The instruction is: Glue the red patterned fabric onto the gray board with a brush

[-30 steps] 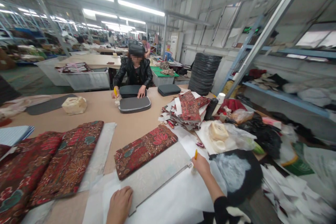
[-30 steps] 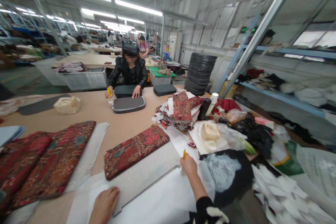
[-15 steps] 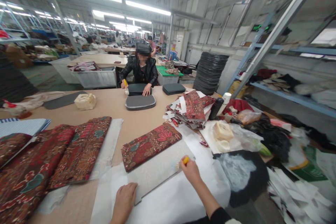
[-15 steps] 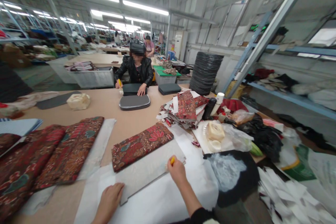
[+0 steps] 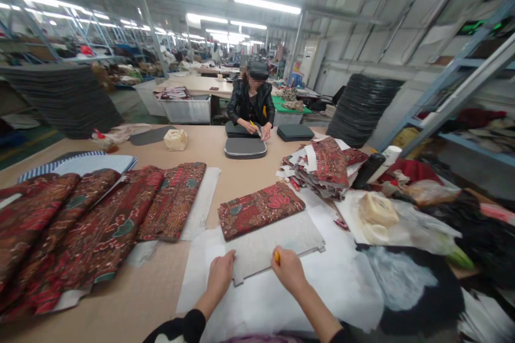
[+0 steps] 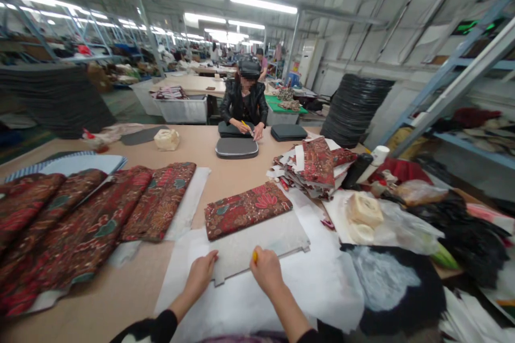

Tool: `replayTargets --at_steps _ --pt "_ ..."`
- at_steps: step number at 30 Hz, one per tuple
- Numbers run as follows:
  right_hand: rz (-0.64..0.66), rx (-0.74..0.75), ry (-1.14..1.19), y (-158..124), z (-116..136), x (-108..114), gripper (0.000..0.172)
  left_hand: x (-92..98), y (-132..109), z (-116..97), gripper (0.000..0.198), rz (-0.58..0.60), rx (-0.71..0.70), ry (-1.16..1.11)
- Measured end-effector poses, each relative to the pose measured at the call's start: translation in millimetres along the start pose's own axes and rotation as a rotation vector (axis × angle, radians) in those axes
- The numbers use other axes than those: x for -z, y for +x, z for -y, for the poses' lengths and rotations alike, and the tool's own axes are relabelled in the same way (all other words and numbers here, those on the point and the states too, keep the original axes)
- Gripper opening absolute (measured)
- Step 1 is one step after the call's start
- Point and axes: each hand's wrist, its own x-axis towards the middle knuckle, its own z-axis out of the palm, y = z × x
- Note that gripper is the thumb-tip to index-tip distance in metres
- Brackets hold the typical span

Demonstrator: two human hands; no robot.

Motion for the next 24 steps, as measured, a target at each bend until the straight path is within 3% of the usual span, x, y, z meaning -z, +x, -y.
replayTargets --at_steps 4,6,11,16,24 --pt "0.105 0.199 0.25 -3.9 40.4 -27.7 0.013 -3.1 5.1 6.0 0.042 -0.015 0.041 -0.111" --pt "0.156 0.246 0.261 -6.3 49.8 -36.9 0.013 -4.3 6.9 9.0 0.042 -0.026 0.048 -0.134" --pt "0.163 0.182 0.081 -11.5 46.8 -31.0 0.012 -4.5 6.0 11.0 0.041 -0.027 0.035 -0.135" --pt "0.208 0.272 0.118 -14.6 54.5 -31.4 0.011 -3.9 2.4 9.1 0.043 -0.025 0.026 -0.12" --pt "0.152 0.118 0.093 2.5 50.8 -29.5 0.013 -4.8 -4.0 7.1 0.043 -0.005 -0.011 -0.087"
